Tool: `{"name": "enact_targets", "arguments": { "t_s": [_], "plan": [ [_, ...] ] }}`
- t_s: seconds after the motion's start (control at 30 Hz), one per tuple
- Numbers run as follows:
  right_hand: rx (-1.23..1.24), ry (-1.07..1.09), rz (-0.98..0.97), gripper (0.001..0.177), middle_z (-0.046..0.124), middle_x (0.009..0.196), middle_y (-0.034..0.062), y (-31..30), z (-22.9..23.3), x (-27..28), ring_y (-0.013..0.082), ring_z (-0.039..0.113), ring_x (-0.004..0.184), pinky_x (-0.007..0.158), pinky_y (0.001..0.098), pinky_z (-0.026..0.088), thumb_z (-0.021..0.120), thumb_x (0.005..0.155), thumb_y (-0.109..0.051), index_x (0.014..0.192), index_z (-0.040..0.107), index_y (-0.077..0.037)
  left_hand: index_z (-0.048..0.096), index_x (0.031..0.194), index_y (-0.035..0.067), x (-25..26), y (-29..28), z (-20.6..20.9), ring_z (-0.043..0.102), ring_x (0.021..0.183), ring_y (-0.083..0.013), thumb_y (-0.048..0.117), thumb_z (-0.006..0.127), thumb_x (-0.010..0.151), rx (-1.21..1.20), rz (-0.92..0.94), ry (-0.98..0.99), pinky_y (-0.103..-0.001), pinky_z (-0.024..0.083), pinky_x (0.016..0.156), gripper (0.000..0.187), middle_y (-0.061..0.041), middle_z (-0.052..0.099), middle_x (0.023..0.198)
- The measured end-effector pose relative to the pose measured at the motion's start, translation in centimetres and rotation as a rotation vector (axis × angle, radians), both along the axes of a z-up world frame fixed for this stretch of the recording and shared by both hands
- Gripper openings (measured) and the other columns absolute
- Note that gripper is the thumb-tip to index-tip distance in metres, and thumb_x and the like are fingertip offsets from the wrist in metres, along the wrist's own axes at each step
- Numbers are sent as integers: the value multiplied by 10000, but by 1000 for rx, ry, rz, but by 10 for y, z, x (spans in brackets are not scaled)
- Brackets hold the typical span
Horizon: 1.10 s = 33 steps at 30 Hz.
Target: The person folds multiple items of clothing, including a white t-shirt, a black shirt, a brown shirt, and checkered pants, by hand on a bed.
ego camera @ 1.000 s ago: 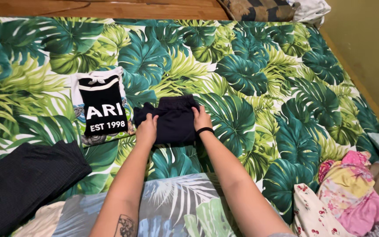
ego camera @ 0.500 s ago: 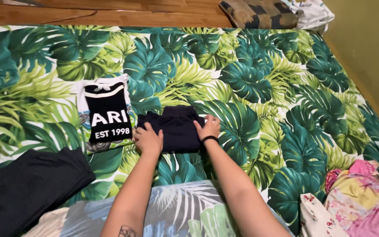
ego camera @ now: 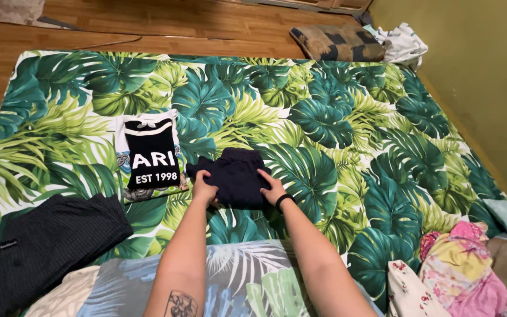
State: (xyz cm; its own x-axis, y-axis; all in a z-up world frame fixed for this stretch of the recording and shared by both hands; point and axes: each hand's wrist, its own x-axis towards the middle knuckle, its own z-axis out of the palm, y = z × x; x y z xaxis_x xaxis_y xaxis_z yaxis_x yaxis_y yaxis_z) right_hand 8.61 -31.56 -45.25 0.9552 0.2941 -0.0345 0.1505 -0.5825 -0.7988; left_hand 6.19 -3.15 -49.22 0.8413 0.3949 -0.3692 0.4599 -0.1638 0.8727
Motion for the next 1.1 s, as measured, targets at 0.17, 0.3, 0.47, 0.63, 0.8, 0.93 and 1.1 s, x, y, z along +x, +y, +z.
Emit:
{"name": "enact_targets", "arguments": {
  "t_s": [0.17,0.3,0.47,0.63,0.8,0.93,1.1],
  "plan": [
    [-44,30,-9,472,782,1184,224,8,6,-5,316,758,1098,1036,360,567,673,804,-17,1205,772,-247,645,1101,202,-3,14,11,705,1070,-354,55,716,784,179,-288,-145,-420,549,931,356,-140,736,1094],
    [-153,-235,-93,444,618,1112,203,2,22,5,359,607,1070,1014,408,484,729,792,-23,1181,772,-232,650,1327,307,12,15,35,676,1146,-373,-12,587,805,229,-409,-331,-402,540,976,615,-198,705,1214],
    [-78,-437,-134,450,541,1159,193,-12,69,44,368,566,1114,1028,412,467,742,788,-32,1189,769,-236,722,1302,236,62,14,81,688,1206,-344,-18,600,807,329,-460,-556,-381,516,1053,569,-186,728,1284],
    [-17,-446,-161,460,503,1219,188,-7,118,61,348,553,1147,1052,388,467,734,809,-28,1216,754,-242,647,1385,218,54,32,178,640,1167,-405,52,673,824,411,-373,-469,-413,503,1017,585,-269,654,1241],
    [36,-475,-151,454,502,1262,161,6,150,50,335,558,1178,1070,376,468,727,819,-23,1220,752,-236,641,1389,225,10,42,247,645,1177,-406,68,657,854,450,-346,-517,-434,506,1011,558,-241,677,1250],
    [21,-566,-140,451,490,1283,171,21,167,41,363,532,1199,1061,400,447,743,806,-2,1202,770,-217,638,1392,226,-15,53,272,614,1180,-421,36,638,843,467,-324,-533,-458,490,996,580,-249,657,1249],
    [34,-510,-99,449,500,1225,150,59,176,38,326,570,1119,1017,369,490,721,821,-7,1206,763,-233,639,1398,220,-35,86,270,621,1173,-433,57,670,843,519,-248,-565,-459,490,1027,580,-280,654,1223]
  ]
}}
